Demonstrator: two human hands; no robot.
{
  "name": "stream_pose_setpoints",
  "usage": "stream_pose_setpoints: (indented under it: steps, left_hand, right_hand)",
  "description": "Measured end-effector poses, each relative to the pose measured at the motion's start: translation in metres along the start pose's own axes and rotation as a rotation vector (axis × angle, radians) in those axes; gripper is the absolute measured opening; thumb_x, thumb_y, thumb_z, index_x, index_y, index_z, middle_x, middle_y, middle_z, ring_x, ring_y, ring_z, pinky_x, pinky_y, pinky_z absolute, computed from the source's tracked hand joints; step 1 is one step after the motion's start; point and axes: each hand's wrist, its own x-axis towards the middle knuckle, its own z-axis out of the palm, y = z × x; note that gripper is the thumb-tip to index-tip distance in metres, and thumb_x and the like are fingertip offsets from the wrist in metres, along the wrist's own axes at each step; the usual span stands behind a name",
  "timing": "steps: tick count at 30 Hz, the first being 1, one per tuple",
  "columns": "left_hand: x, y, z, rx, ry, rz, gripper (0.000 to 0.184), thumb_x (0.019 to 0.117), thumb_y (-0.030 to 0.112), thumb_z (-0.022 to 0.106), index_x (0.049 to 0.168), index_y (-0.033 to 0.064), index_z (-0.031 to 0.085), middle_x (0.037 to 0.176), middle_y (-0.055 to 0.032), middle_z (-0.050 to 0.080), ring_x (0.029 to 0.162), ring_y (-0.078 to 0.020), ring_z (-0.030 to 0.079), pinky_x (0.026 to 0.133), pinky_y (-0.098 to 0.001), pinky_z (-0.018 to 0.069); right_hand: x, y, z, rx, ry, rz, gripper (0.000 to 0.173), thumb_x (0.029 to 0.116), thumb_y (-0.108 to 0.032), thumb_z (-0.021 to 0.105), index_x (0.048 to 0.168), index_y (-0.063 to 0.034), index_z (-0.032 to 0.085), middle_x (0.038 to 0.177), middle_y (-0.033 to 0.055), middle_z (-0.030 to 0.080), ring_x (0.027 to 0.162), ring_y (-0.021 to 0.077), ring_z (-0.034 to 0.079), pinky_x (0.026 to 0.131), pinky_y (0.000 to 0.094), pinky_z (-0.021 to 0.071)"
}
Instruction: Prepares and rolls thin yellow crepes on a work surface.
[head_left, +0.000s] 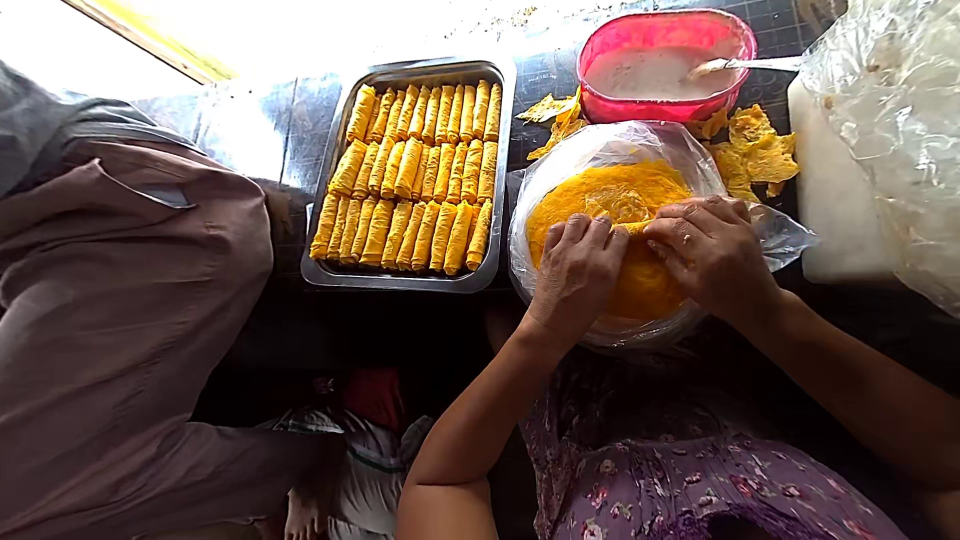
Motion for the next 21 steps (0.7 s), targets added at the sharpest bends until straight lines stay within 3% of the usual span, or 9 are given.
stream_pose_setpoints:
  steps: [6, 11, 17, 21]
  left_hand:
    - [0.014, -0.019, -0.005, -0.129, -0.031, -0.055, 0.011, 0.0995, 0.003, 0.059, 0.099, -0.0023, 0.069, 0.09, -0.0168, 0.07, 0.086, -0.0344, 0.069, 0.078, -0.0467, 0.0542]
    - [0.027, -0.033, -0.004, -0.241, -0.102, -0.116, 0.012, 0.0983, 0.003, 0.06, 0.096, -0.0015, 0.071, 0.089, -0.0164, 0.069, 0.089, -0.0329, 0.07, 0.082, -0.0467, 0.055]
    - [0.037, -0.04, -0.006, -0.28, -0.167, -0.173, 0.01, 0.0951, 0.003, 0.065, 0.095, 0.0, 0.075, 0.09, -0.0165, 0.068, 0.092, -0.0332, 0.066, 0.085, -0.0438, 0.0514]
    - [0.037, -0.034, -0.002, -0.193, -0.103, -0.143, 0.008, 0.0953, 0.001, 0.064, 0.095, -0.0007, 0.072, 0.087, -0.0165, 0.067, 0.089, -0.0354, 0.066, 0.08, -0.0454, 0.0531]
  right_hand:
    - [0.017, 0.013, 0.001, 0.122, -0.017, 0.078, 0.02, 0.1006, -0.008, 0.058, 0.1, -0.0021, 0.077, 0.104, 0.016, 0.074, 0.101, 0.0351, 0.066, 0.088, 0.0469, 0.0488]
    - [0.037, 0.027, -0.002, 0.257, -0.125, 0.178, 0.017, 0.0969, -0.008, 0.063, 0.096, -0.0044, 0.08, 0.101, 0.0188, 0.07, 0.099, 0.0376, 0.062, 0.089, 0.0521, 0.0466]
    - [0.044, 0.033, 0.002, 0.319, -0.132, 0.26, 0.013, 0.0943, -0.008, 0.069, 0.096, -0.0064, 0.081, 0.101, 0.0188, 0.069, 0.099, 0.0353, 0.06, 0.09, 0.0476, 0.0458]
    - [0.043, 0.024, 0.003, 0.232, -0.051, 0.163, 0.01, 0.0935, -0.004, 0.068, 0.096, -0.0029, 0.077, 0.101, 0.0201, 0.072, 0.1, 0.0388, 0.065, 0.09, 0.05, 0.0493]
